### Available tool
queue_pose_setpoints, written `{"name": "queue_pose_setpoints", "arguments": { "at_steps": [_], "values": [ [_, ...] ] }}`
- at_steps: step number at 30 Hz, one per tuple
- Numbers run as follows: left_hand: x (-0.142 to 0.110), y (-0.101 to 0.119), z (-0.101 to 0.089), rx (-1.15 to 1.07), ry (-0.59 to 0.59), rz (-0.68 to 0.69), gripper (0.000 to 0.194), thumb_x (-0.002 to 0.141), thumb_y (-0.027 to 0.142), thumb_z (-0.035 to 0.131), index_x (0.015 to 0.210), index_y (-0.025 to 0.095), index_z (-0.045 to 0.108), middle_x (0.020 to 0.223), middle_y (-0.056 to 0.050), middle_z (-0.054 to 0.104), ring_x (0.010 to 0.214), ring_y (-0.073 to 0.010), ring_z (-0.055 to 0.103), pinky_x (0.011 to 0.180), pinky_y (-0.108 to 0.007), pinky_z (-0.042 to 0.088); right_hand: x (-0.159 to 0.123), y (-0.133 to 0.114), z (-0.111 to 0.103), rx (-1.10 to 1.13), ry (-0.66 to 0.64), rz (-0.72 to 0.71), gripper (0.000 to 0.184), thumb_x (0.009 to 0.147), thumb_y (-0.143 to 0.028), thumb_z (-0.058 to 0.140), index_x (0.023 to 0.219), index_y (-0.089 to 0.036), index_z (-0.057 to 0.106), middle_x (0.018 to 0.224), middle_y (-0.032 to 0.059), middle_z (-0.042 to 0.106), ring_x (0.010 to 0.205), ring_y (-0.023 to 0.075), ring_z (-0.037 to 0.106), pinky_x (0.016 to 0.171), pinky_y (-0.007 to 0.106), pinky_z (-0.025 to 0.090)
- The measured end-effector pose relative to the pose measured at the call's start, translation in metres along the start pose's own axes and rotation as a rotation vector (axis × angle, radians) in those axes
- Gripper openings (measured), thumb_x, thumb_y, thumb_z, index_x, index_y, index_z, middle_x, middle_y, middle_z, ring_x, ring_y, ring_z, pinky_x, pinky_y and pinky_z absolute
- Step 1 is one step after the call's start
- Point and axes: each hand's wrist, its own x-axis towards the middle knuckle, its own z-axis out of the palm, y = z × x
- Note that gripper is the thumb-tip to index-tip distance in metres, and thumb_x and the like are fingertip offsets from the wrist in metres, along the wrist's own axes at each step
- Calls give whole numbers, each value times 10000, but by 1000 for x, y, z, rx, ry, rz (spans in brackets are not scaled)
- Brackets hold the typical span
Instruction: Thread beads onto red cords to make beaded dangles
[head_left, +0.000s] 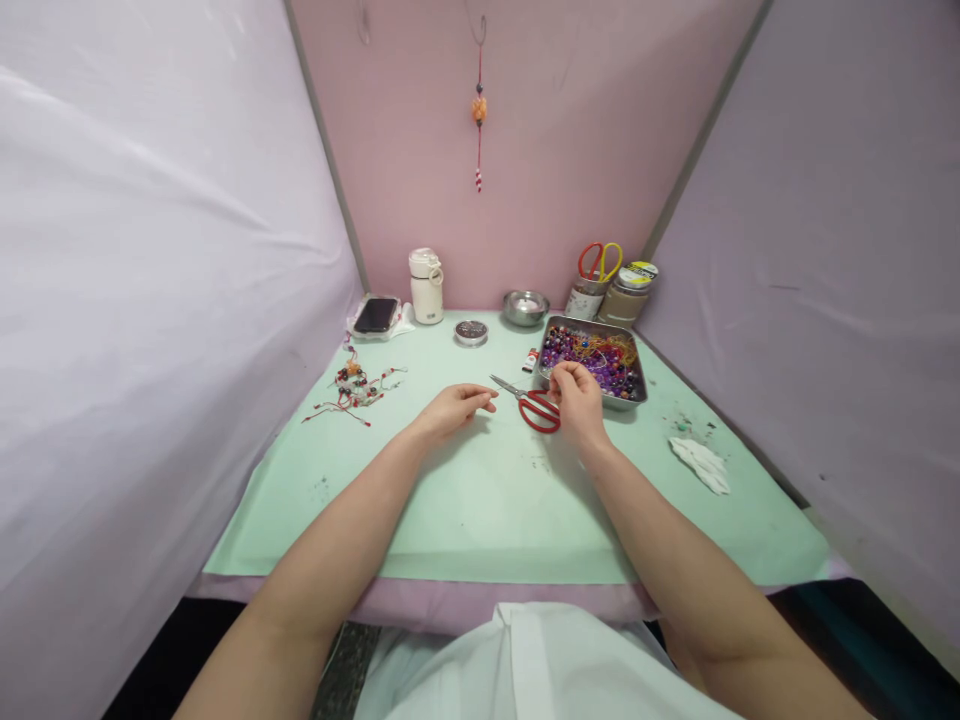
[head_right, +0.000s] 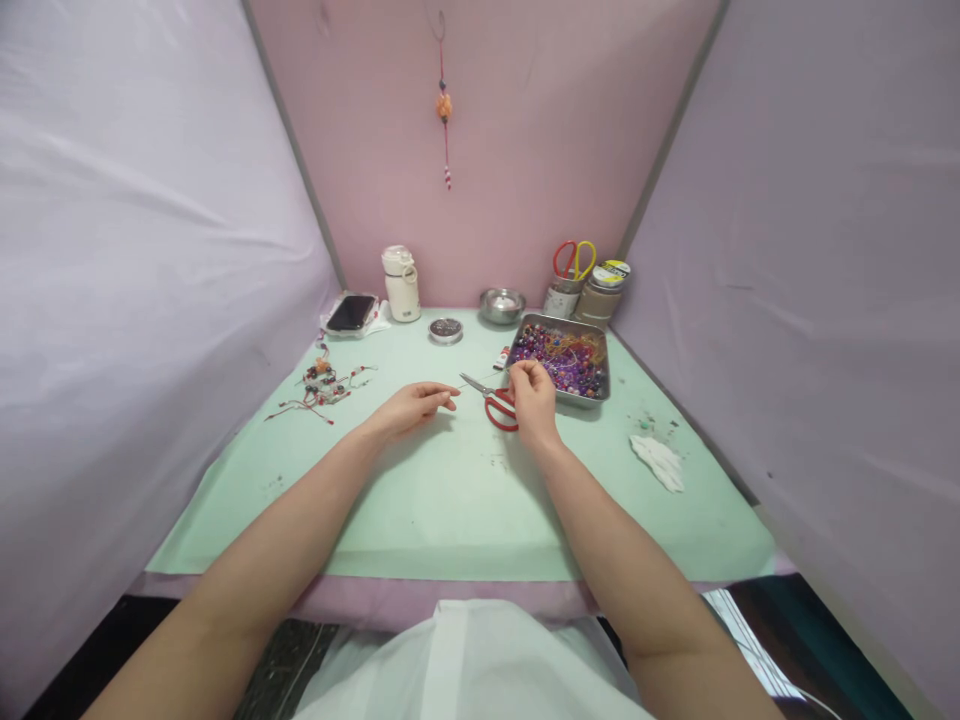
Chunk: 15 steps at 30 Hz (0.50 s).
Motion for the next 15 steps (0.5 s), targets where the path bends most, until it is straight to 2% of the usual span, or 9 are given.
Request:
{"name": "queue_pose_setpoints", "arguments": {
  "at_steps": [5,7,10,13,15],
  "values": [
    [3,0,-3,-194,-11,-5,293,710,363,653,887,131,638,731,-9,528,476,-34,248,421,-208,155,-1,0,-1,-27,-20,-21,85,731,-270,537,710,-205,486,573,-56,424,494,81,364,478,216,321],
    [3,2,-3,-195,0,-15,237,698,340,645,817,136,622,692,8,484,470,-36,237,416,-212,138,-3,-2,-2,-87,-16,-55,87,745,-274,518,704,-206,481,588,-50,429,520,91,385,508,225,348],
    [-2,6,2,-103,-15,-23,197,705,325,610,788,146,611,668,24,460,463,-40,253,422,-218,144,-7,-4,-2,-227,-9,-193,69,758,-272,513,738,-206,507,701,-19,503,647,116,473,619,245,413],
    [-7,11,9,0,-62,-22,187,720,323,570,785,153,612,632,39,441,461,-47,259,438,-223,158,-12,-1,1,-386,-167,-287,115,766,-296,537,827,-204,567,891,24,584,822,153,535,741,283,439],
    [-8,11,12,38,-72,-8,182,724,315,550,788,156,611,632,41,449,469,-50,273,454,-221,183,-14,4,4,-442,-343,-226,169,778,-335,548,870,-200,593,938,41,618,875,174,557,779,308,443]
  ]
}}
